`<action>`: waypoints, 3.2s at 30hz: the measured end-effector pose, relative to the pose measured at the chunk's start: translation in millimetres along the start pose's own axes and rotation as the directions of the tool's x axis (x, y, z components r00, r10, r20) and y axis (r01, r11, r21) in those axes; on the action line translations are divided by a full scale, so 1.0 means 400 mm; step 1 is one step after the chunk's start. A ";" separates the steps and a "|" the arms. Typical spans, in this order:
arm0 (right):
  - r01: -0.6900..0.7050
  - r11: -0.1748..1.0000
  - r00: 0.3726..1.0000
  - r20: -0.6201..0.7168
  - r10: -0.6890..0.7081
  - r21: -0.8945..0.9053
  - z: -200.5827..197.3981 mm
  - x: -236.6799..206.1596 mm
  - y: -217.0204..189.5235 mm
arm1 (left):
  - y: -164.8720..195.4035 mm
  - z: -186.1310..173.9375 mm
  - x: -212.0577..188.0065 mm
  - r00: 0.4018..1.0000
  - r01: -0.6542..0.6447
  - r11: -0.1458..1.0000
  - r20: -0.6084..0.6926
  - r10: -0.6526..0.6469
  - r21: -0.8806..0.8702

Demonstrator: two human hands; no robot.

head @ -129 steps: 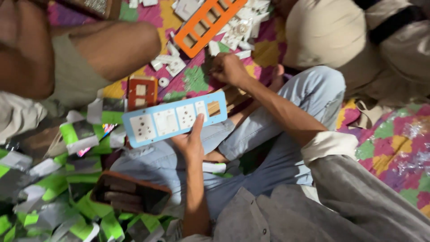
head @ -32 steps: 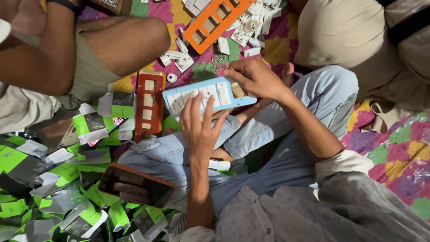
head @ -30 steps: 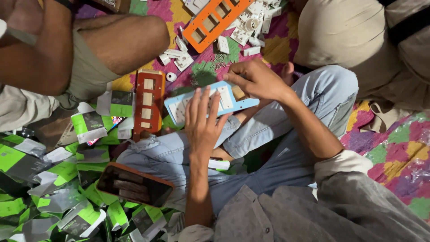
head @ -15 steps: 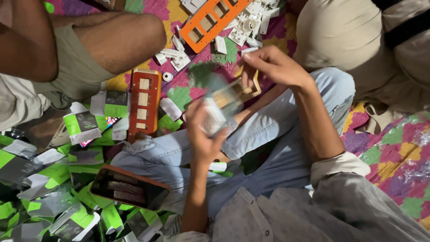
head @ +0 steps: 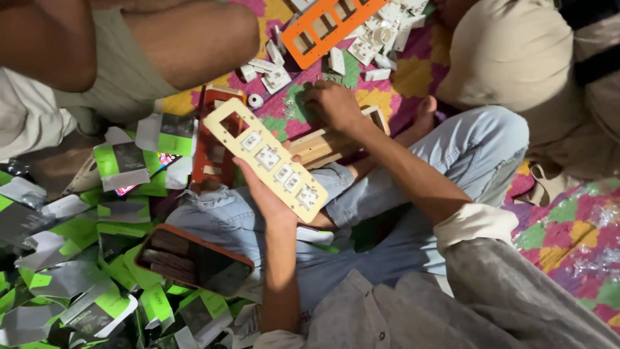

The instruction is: The person assembles a switchboard by inserting white switches and sockets into a plastic frame. They handle multiple frames of different colors, insert components by hand, and flip the frames to check alignment.

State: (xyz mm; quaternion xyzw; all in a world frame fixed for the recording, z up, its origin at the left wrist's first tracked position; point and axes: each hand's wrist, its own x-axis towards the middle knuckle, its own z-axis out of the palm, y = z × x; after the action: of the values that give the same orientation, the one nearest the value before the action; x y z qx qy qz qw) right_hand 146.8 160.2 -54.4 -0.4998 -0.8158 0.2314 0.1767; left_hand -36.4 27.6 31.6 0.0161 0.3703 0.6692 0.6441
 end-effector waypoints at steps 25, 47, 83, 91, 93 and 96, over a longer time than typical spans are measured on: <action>-0.103 0.487 0.961 -0.039 0.273 0.867 -0.119 -0.091 -0.118 | -0.049 0.003 -0.013 0.965 0.242 0.970 0.109 -0.237 -0.028; 0.093 0.761 0.985 -0.171 0.024 0.642 -0.199 -0.136 -0.218 | -0.057 0.020 -0.036 0.945 0.314 0.949 0.090 -0.315 0.020; 0.233 0.877 0.931 -0.358 -0.075 0.421 -0.220 -0.143 -0.230 | -0.027 0.052 -0.054 0.916 0.351 0.936 0.207 -0.343 -0.002; 0.227 0.855 0.932 -0.357 -0.052 0.467 -0.225 -0.146 -0.232 | -0.039 0.033 -0.050 0.924 0.334 0.941 0.177 -0.339 0.061; 0.220 0.846 0.937 -0.347 -0.044 0.485 -0.224 -0.145 -0.233 | -0.042 0.029 -0.049 0.931 0.315 0.946 0.166 -0.324 0.081; 0.233 0.846 0.935 -0.350 -0.060 0.479 -0.227 -0.144 -0.233 | -0.045 0.027 -0.050 0.943 0.297 0.949 0.126 -0.309 0.106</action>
State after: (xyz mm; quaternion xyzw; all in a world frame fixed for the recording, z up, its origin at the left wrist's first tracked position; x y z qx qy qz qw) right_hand 150.7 90.0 69.2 -0.4008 -0.7207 0.3411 0.4513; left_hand -12.3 13.2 39.1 0.0338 0.3502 0.5428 0.7626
